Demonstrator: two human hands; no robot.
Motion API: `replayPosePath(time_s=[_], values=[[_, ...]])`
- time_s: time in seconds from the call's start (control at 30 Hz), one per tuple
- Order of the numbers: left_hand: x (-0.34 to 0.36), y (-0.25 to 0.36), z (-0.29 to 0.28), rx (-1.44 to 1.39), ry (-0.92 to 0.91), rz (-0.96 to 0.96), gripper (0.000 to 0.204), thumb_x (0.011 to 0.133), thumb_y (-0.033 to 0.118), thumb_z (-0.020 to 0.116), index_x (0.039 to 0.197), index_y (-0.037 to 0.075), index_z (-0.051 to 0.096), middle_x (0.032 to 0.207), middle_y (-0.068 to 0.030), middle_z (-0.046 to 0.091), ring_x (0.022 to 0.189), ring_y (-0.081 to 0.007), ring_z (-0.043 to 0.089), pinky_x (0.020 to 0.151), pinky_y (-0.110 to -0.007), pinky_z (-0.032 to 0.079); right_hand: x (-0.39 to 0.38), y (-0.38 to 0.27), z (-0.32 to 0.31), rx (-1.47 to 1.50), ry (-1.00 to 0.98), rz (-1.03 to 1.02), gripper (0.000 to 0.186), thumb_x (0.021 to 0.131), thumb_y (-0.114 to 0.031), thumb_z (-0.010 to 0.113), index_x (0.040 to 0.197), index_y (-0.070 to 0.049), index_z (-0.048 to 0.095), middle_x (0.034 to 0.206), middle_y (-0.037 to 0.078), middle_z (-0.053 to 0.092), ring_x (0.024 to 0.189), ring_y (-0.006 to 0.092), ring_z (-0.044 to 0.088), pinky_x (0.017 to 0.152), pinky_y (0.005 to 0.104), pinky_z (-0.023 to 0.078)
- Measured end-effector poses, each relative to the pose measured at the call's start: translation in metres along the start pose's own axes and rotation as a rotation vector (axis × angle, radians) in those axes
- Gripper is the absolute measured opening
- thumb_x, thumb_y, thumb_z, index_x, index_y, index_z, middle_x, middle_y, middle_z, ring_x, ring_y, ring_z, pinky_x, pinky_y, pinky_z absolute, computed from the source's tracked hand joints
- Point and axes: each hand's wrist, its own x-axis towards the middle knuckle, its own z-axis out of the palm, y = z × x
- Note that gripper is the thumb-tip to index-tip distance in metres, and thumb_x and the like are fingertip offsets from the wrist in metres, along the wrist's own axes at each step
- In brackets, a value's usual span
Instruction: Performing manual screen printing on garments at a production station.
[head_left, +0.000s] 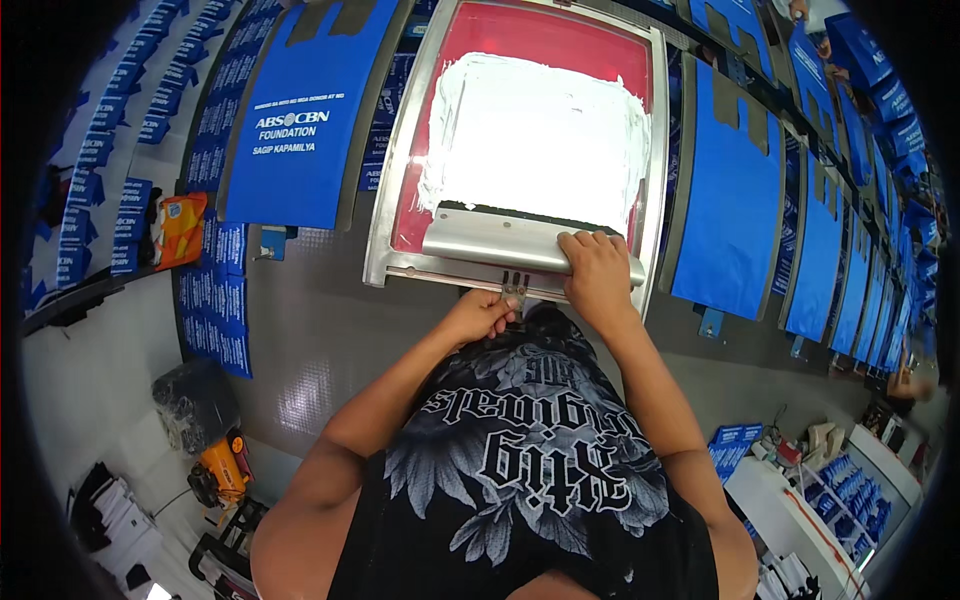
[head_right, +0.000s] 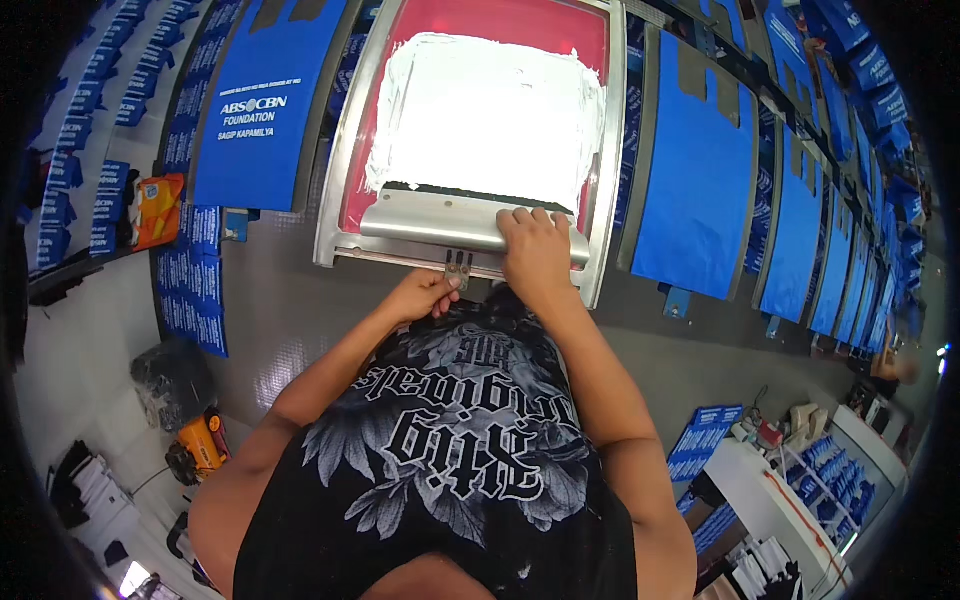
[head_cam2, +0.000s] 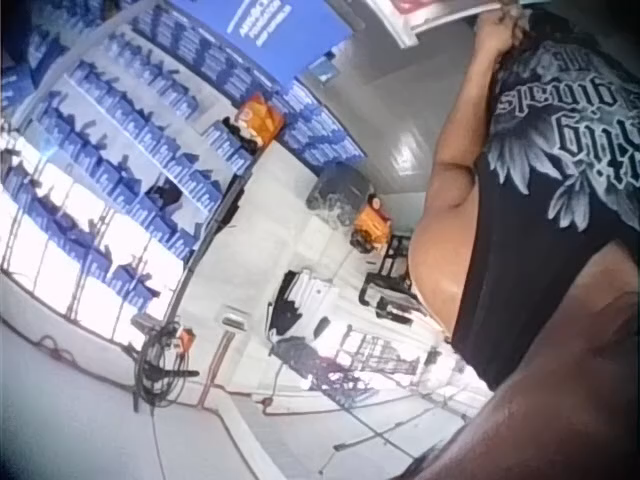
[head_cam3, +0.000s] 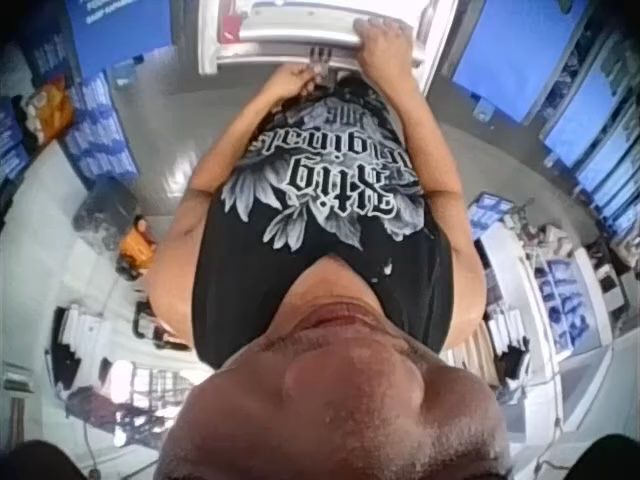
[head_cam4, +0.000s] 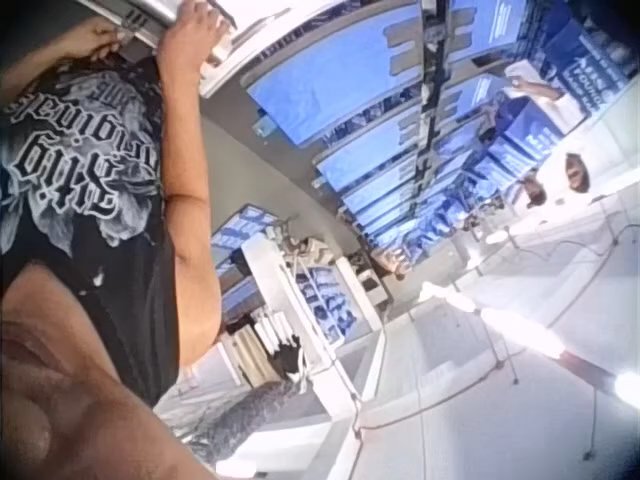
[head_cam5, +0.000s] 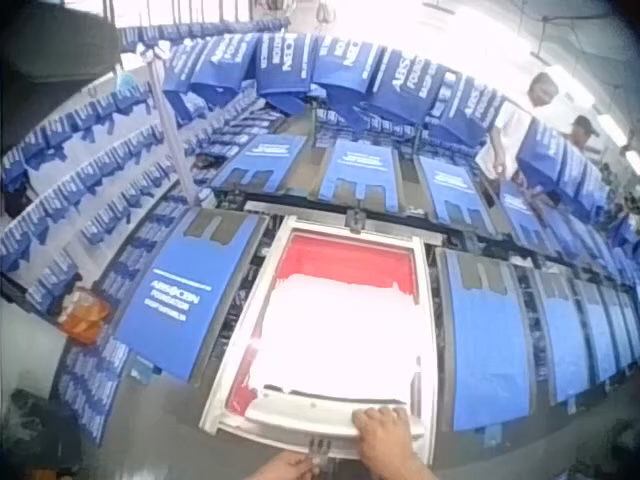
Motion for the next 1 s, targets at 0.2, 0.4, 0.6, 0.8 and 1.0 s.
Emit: replayPosePath(time_s=[0.2, 0.4, 0.6, 0.8, 1.0], values=[[0.005, -0.008, 0.005, 0.058, 0.126, -0.079, 0.039, 0.090, 0.036, 0.055, 0.073, 0.002, 0.061, 0.057, -0.0023, 0.055, 0.049, -0.0087, 0.051, 0.045, -0.022, 0.042, 0.016, 0.043, -0.032, -0.004, -0.089, 0.133, 0.039, 0.063, -0.012, 0.067, 0.102, -0.005, 0.063, 0.088, 0.013, 0.065, 0.088, 0.0309, 0.060, 0.084, 0.0411, 0.040], [-0.019, 0.017, -0.014, 0.742, 0.528, 0.128, 0.043, 0.083, 0.044, 0.055, 0.091, 0.004, 0.064, 0.080, -0.0204, 0.062, 0.077, -0.0358, 0.061, 0.068, -0.043, 0.046, 0.006, 0.124, -0.006, 0.571, -0.062, 0.226, 0.024, 0.066, -0.016, 0.073, 0.087, -0.005, 0.069, 0.080, 0.010, 0.068, 0.078, 0.0237, 0.064, 0.077, 0.0304, 0.045], [0.006, 0.056, -0.152, 0.743, 1.321, 0.382, 0.031, 0.088, 0.031, 0.054, 0.097, 0.002, 0.062, 0.096, -0.0207, 0.064, 0.090, -0.0348, 0.061, 0.077, -0.040, 0.046, 0.041, 0.148, 0.035, 1.225, -0.025, 0.453, 0.028, 0.068, -0.011, 0.073, 0.091, 0.002, 0.066, 0.082, 0.006, 0.065, 0.074, 0.0134, 0.057, 0.070, 0.0265, 0.043], [0.015, 0.065, -0.119, 0.221, 0.932, 0.448, 0.037, 0.093, 0.028, 0.050, 0.115, 0.000, 0.057, 0.101, -0.0136, 0.065, 0.094, -0.0185, 0.059, 0.082, -0.030, 0.044, 0.022, 0.177, -0.005, 1.375, 0.025, 0.559, 0.030, 0.068, -0.011, 0.074, 0.095, 0.001, 0.065, 0.085, 0.005, 0.065, 0.078, 0.0128, 0.056, 0.073, 0.0263, 0.043], [0.043, 0.065, -0.008, 0.044, 0.834, 0.535, 0.037, 0.095, 0.025, 0.048, 0.121, -0.001, 0.054, 0.103, -0.0072, 0.063, 0.092, -0.0118, 0.055, 0.081, -0.026, 0.044, -0.057, 0.255, -0.049, 1.289, 0.109, 0.668, 0.033, 0.065, -0.006, 0.073, 0.096, 0.002, 0.065, 0.084, 0.006, 0.064, 0.079, 0.0143, 0.057, 0.075, 0.0263, 0.043]])
